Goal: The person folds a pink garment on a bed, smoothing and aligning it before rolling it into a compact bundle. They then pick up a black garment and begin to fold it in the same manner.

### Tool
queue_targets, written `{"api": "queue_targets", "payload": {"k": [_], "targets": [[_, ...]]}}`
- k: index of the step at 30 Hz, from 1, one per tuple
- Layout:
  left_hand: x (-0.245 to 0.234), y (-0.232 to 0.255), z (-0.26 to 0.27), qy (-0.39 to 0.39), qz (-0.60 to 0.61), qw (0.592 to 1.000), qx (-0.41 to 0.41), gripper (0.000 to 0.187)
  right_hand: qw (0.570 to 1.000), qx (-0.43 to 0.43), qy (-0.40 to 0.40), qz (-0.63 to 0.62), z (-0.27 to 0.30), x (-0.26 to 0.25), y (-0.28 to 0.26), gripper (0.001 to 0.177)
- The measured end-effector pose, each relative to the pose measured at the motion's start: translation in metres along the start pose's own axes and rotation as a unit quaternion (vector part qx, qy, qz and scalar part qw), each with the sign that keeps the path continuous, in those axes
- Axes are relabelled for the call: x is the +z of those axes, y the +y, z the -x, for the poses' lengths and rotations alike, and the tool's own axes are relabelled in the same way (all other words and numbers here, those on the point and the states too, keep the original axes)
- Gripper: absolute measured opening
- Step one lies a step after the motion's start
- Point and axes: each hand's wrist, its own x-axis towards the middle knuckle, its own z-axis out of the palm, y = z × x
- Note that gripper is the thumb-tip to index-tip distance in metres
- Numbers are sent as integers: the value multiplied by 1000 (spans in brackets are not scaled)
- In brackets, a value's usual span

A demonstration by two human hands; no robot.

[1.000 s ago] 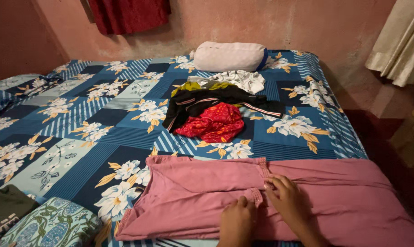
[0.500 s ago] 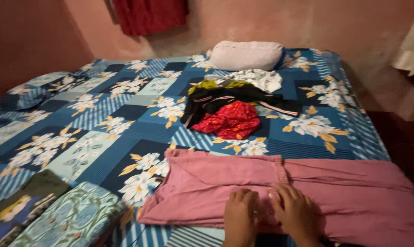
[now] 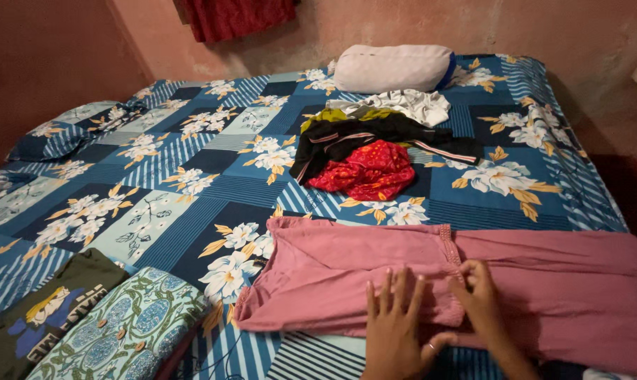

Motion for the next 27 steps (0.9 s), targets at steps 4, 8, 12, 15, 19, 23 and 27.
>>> {"api": "queue_targets", "payload": {"k": [4, 8, 12, 15, 19, 23, 27], "targets": [[2, 5, -6, -120, 113, 985, -45, 101, 975, -92, -8, 204, 4, -11, -59, 47], [7, 6, -6, -59, 92, 993, -49, 83, 872, -279, 34, 400, 32, 17, -117, 58], [8, 0, -2, -18, 5, 999, -48, 80, 828, -276, -65, 484, 50, 33, -144, 65], [10, -3, -2, -58, 60, 994, -77, 79, 808, -268, -103, 514, 48, 26, -149, 68], [16, -6, 2, -20, 67, 995, -77, 75, 791, -271, -90, 542, 47, 20, -149, 75], [16, -7, 2, 24, 50, 996, -71, 75, 823, -289, -37, 487, 45, 16, -150, 72], [16, -5, 3, -33, 69, 994, -75, 76, 824, -220, -104, 512, 48, 9, -141, 72]]}}
